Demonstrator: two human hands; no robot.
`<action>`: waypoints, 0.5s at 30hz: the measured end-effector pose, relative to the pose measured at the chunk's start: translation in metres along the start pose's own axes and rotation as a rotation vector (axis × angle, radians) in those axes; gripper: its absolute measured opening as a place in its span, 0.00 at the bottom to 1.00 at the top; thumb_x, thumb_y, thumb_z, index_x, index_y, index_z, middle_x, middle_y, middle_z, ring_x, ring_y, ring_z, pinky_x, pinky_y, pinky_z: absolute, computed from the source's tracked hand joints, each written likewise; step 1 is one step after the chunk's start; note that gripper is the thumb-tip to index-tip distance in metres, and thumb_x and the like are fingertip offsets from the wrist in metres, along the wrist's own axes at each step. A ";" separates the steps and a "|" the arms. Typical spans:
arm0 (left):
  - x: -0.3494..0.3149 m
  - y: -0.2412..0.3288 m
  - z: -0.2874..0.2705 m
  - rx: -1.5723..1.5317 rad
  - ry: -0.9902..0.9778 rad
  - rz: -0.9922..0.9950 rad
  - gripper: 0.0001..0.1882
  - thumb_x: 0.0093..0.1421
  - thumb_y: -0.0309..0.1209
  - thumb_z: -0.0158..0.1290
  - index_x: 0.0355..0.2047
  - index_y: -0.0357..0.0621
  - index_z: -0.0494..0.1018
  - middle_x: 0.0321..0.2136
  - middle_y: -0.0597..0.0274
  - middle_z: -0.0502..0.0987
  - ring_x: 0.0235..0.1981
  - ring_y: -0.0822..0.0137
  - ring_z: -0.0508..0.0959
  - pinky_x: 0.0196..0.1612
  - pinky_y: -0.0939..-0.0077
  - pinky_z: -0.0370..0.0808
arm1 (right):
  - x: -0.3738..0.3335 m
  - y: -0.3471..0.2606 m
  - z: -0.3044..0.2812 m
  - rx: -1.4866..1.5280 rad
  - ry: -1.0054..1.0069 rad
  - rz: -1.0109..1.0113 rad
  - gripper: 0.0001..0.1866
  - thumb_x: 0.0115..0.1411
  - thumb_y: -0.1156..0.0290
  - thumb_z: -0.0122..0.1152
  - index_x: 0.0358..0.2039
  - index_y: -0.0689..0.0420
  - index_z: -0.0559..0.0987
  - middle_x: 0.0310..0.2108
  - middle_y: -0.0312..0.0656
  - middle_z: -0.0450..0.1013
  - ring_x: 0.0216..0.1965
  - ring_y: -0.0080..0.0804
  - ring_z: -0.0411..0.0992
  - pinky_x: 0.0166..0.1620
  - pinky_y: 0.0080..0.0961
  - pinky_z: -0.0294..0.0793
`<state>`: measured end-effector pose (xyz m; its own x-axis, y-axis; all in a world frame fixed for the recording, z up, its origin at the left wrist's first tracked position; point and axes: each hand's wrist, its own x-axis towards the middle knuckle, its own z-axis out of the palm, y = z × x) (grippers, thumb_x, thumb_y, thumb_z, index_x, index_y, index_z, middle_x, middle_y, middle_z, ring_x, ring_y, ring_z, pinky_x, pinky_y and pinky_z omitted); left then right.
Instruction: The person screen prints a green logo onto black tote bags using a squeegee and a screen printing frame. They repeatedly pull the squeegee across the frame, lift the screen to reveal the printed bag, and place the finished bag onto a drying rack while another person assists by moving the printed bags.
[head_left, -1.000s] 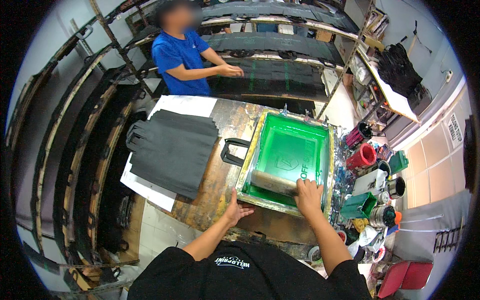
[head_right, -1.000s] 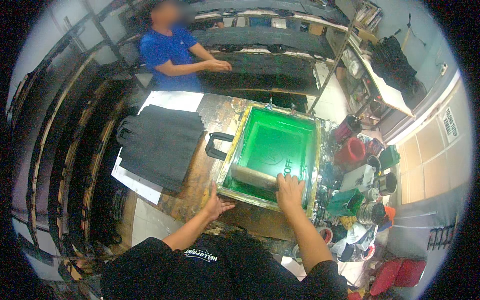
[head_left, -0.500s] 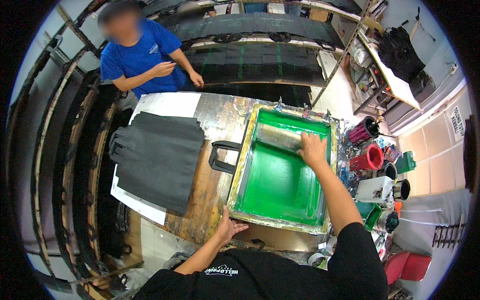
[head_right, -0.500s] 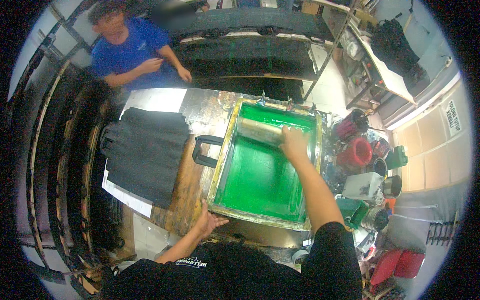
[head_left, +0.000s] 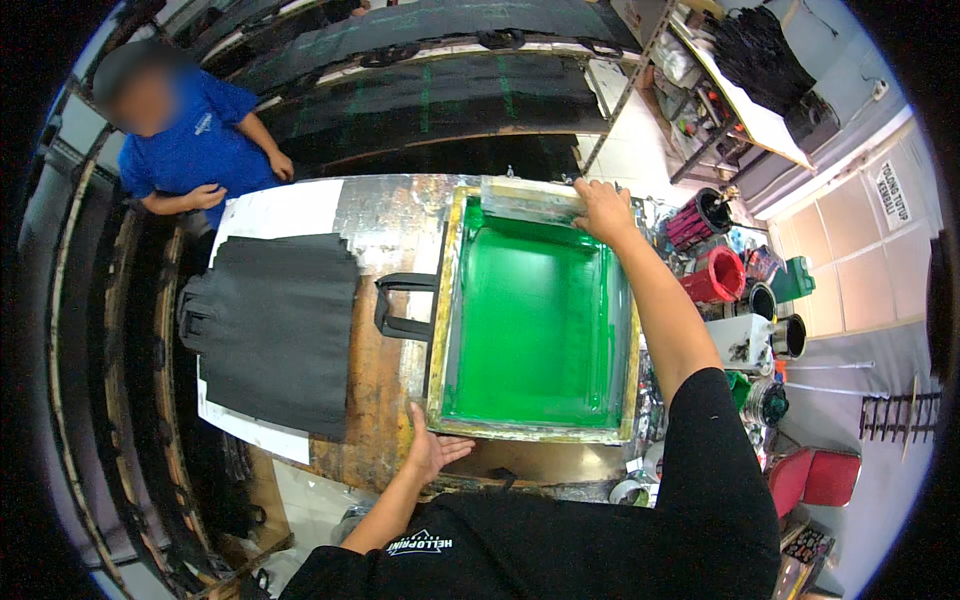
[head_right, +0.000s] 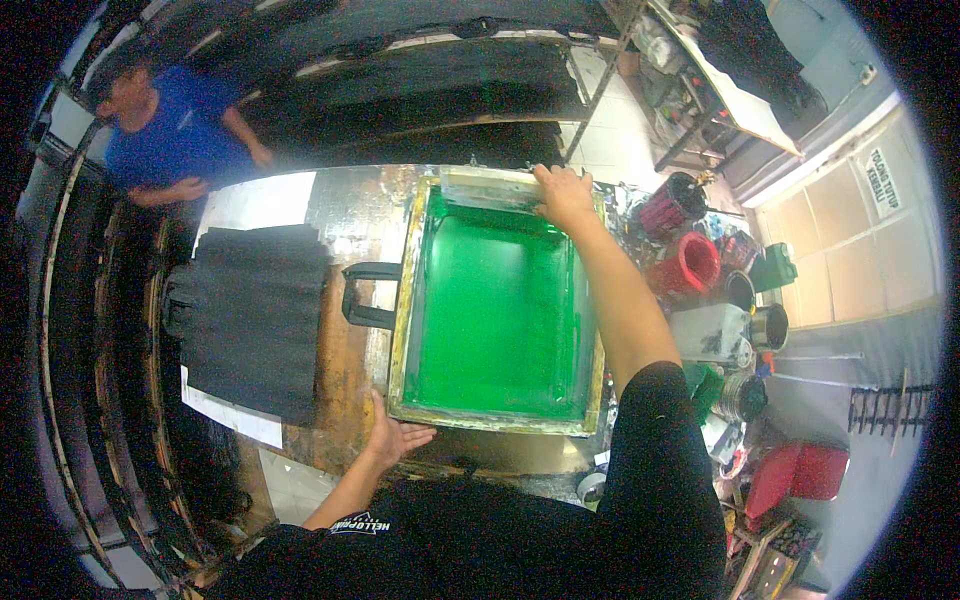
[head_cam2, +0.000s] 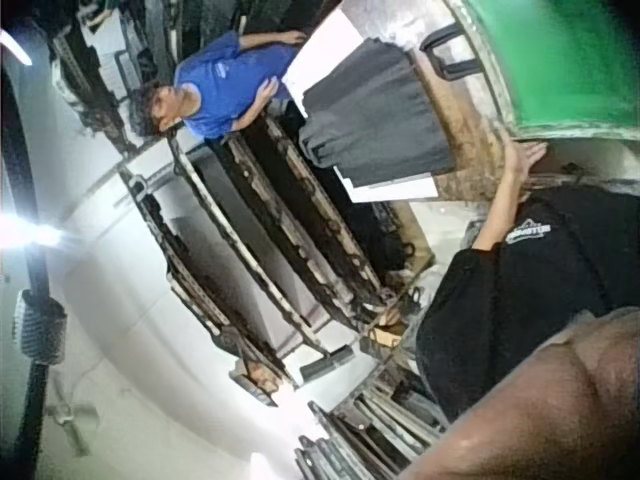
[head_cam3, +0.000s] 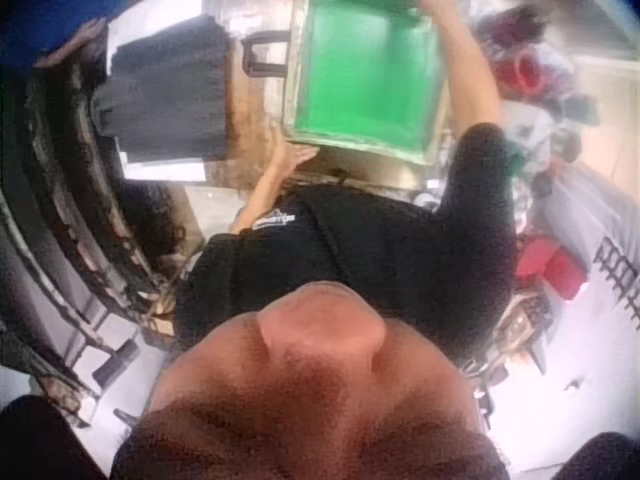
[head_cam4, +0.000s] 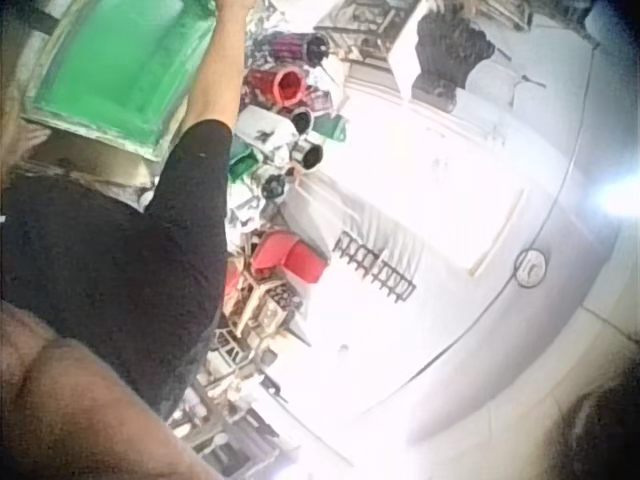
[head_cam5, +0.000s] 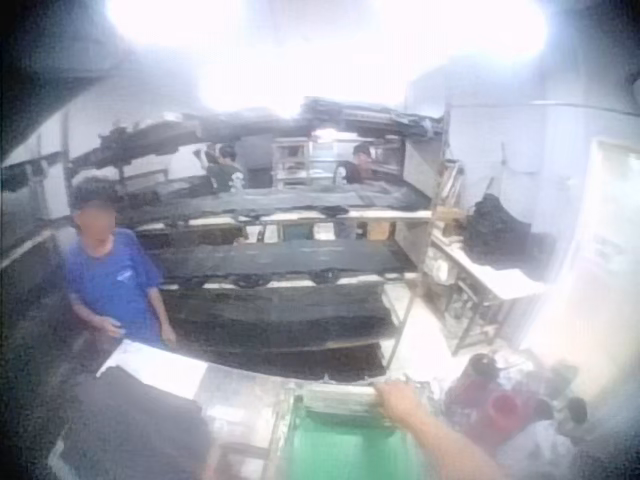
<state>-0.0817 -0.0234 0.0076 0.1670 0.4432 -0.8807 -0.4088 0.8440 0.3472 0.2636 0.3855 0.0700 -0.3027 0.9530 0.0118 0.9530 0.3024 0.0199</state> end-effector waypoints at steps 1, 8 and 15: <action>0.006 -0.004 -0.008 0.005 0.013 0.002 0.75 0.48 0.91 0.21 0.68 0.30 0.63 0.51 0.28 0.79 0.52 0.42 0.83 0.57 0.53 0.81 | -0.005 -0.006 -0.007 0.003 0.026 0.013 0.38 0.50 0.57 0.80 0.60 0.44 0.70 0.51 0.39 0.76 0.56 0.44 0.73 0.52 0.56 0.68; -0.002 0.091 0.010 0.905 0.024 0.295 0.45 0.66 0.73 0.45 0.37 0.33 0.79 0.30 0.46 0.84 0.28 0.57 0.83 0.33 0.64 0.80 | -0.029 -0.019 0.012 -0.070 0.169 0.023 0.38 0.51 0.60 0.79 0.61 0.45 0.71 0.50 0.39 0.75 0.57 0.42 0.72 0.56 0.58 0.68; 0.043 0.250 0.144 1.332 0.315 1.680 0.29 0.64 0.55 0.62 0.47 0.39 0.77 0.47 0.48 0.77 0.50 0.48 0.75 0.55 0.54 0.71 | -0.025 -0.020 0.034 -0.148 0.250 -0.044 0.36 0.50 0.63 0.77 0.61 0.43 0.73 0.48 0.36 0.72 0.53 0.38 0.71 0.52 0.49 0.66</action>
<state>-0.0477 0.2504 0.1033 0.2454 0.8603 0.4468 0.7465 -0.4617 0.4791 0.2529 0.3564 0.0350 -0.3559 0.8995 0.2535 0.9316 0.3203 0.1717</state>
